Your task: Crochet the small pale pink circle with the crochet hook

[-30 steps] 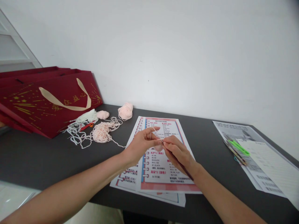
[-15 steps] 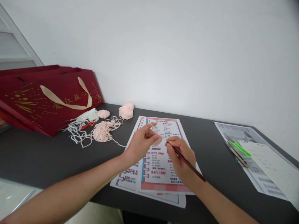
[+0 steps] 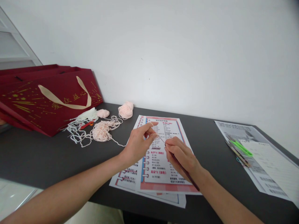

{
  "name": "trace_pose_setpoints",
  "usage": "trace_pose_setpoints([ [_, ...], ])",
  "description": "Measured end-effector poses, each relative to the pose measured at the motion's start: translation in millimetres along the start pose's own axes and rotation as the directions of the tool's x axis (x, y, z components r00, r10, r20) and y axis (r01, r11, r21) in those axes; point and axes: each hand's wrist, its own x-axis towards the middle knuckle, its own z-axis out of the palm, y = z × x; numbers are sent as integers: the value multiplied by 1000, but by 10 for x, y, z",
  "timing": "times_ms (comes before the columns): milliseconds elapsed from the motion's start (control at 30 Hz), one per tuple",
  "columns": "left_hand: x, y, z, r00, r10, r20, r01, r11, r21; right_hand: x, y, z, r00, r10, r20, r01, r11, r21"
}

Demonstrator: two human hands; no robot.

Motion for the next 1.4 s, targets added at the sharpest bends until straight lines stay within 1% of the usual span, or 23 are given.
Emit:
trace_pose_setpoints([
  [67,16,-13,-15,1000,-2,28,2,1000,-1,-6,22,-26,999,38,-5,-38,999,34],
  [133,30,-24,-29,998,8,60,-7,1000,-16,-9,64,-36,974,210,-80,-195,967,163],
  [167,36,-27,-35,997,13,75,-11,999,-34,-9,89,-38,943,316,-105,-278,921,273],
  [200,41,-27,-39,996,15,88,-10,998,-56,-5,114,-39,903,417,-102,-346,849,400],
  [267,44,-23,-41,993,10,118,4,994,-113,10,153,-36,829,558,-37,-405,644,649],
  [367,39,-9,-28,985,-31,169,72,966,-247,46,154,-8,764,641,80,-379,345,859],
  [433,32,0,-11,974,-80,213,155,918,-366,66,120,31,736,666,121,-363,237,901],
  [467,27,2,-2,965,-106,238,202,883,-425,71,100,55,730,673,123,-359,223,906],
  [533,17,2,17,948,-148,283,281,809,-516,65,64,102,737,671,80,-353,282,892],
  [567,11,-1,27,941,-165,294,308,776,-551,54,51,122,753,657,33,-352,360,864],
  [633,-5,-9,51,932,-194,305,347,722,-599,22,38,147,811,577,-90,-356,611,707],
  [700,-24,-13,80,922,-216,321,378,683,-626,-15,35,158,916,359,-180,-275,888,369],
  [733,-34,-11,96,918,-222,329,389,669,-634,-31,35,161,961,215,-176,-187,969,163],
  [767,-43,-5,109,914,-229,334,399,655,-642,-44,34,164,986,89,-141,-92,996,-12],
  [833,-53,15,124,904,-260,340,427,614,-664,-61,26,172,996,-53,-75,34,972,-234],
  [867,-54,27,122,894,-283,348,449,582,-678,-67,20,176,995,-71,-67,49,957,-287],
  [933,-45,47,101,863,-309,400,506,501,-702,-72,10,182,994,-68,-86,42,960,-277],
  [1000,-24,50,62,829,-296,474,559,427,-711,-71,6,185,991,-17,-130,-3,989,-146],
  [1067,5,32,18,804,-281,524,595,386,-705,-60,15,189,966,171,-192,-154,983,100],
  [1133,36,-2,-21,805,-278,524,593,387,-706,-41,36,193,892,403,-206,-306,872,381],
  [1200,65,-36,-50,825,-265,499,565,415,-713,-22,59,187,832,530,-166,-347,730,589],
  [1267,88,-58,-74,837,-250,487,546,446,-709,-9,72,162,819,556,-142,-339,668,662],
  [1400,112,-63,-121,823,-257,506,562,496,-662,-3,67,78,828,541,-146,-353,706,614],
])
